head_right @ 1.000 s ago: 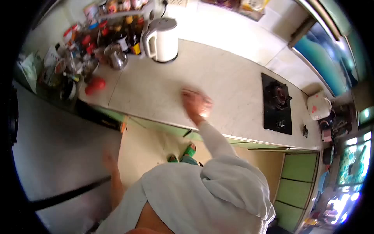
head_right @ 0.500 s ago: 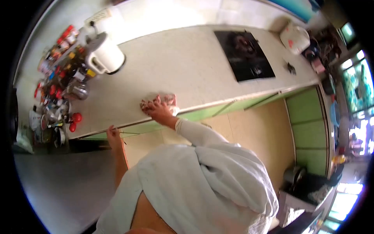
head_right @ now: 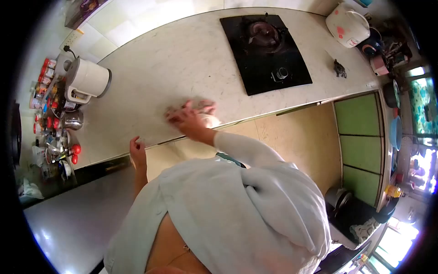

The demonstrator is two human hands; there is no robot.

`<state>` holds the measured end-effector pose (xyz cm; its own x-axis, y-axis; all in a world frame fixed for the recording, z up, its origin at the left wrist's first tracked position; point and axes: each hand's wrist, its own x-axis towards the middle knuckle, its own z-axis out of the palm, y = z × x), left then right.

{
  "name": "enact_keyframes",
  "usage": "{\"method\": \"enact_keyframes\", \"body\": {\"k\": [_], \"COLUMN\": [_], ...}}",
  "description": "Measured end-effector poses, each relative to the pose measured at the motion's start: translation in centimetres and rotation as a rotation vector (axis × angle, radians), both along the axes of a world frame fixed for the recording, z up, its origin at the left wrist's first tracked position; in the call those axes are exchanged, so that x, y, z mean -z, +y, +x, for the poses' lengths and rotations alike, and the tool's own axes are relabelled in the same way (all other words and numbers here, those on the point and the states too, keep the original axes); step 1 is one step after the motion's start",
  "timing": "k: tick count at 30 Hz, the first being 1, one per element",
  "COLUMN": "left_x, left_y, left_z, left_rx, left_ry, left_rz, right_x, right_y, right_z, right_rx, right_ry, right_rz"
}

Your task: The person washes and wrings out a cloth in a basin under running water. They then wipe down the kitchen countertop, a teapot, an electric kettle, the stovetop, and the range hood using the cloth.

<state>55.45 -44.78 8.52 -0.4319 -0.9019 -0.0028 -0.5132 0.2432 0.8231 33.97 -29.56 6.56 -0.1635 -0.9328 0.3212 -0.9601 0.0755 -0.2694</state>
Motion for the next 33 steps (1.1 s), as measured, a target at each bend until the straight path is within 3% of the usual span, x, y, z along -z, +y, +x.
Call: {"method": "enact_keyframes", "body": {"k": [2, 4, 7, 8, 11, 15, 21, 23, 27, 29, 31, 33], "left_x": [-0.3, -1.6, -2.0, -2.0, -1.1, -0.2, -0.2, -0.3, 0.2, 0.4, -0.4, -1.1], "left_y": [1.2, 2.9, 5.2, 5.9, 7.0, 6.7, 4.8, 4.5, 4.3, 4.9, 5.5, 5.8], "left_z": [-3.3, -5.9, -6.7, -6.3, -4.5, -3.2, -4.8, -5.0, -6.2, -7.1, -8.1, -8.9], "left_rx": [0.040, 0.041, 0.020, -0.024, -0.106, -0.168, -0.081, -0.044, 0.078, 0.134, 0.157, 0.187], "left_ry": [0.029, 0.021, -0.012, -0.012, -0.043, -0.062, 0.056, 0.070, 0.143, 0.129, 0.109, 0.102], "left_rz": [-0.015, 0.026, 0.074, 0.150, 0.228, 0.281, 0.239, 0.207, 0.213, 0.208, 0.227, 0.225], "right_x": [0.3, 1.4, 2.3, 0.8, 0.1, 0.3, -0.3, 0.0, 0.4, 0.0, -0.7, 0.3], "right_y": [-2.6, -5.6, -7.8, -6.5, -4.5, 1.8, 13.8, 13.8, 6.8, 3.7, 4.2, 6.0], "right_z": [-1.3, -6.1, -17.8, -21.5, -28.4, -21.7, -13.6, -14.0, -10.7, -6.8, -3.4, -4.6], "right_rx": [-0.152, -0.091, 0.340, 0.368, 0.476, 0.375, 0.066, 0.053, 0.501, 0.406, 0.105, 0.019], "right_ry": [0.006, 0.145, 0.554, 0.579, -0.023, 0.079, -0.043, 0.024, -0.114, -0.284, 0.058, 0.006], "right_rz": [-0.041, -0.090, -0.044, -0.127, 0.241, 0.054, 0.194, 0.153, -0.015, 0.053, -0.049, -0.028]}}
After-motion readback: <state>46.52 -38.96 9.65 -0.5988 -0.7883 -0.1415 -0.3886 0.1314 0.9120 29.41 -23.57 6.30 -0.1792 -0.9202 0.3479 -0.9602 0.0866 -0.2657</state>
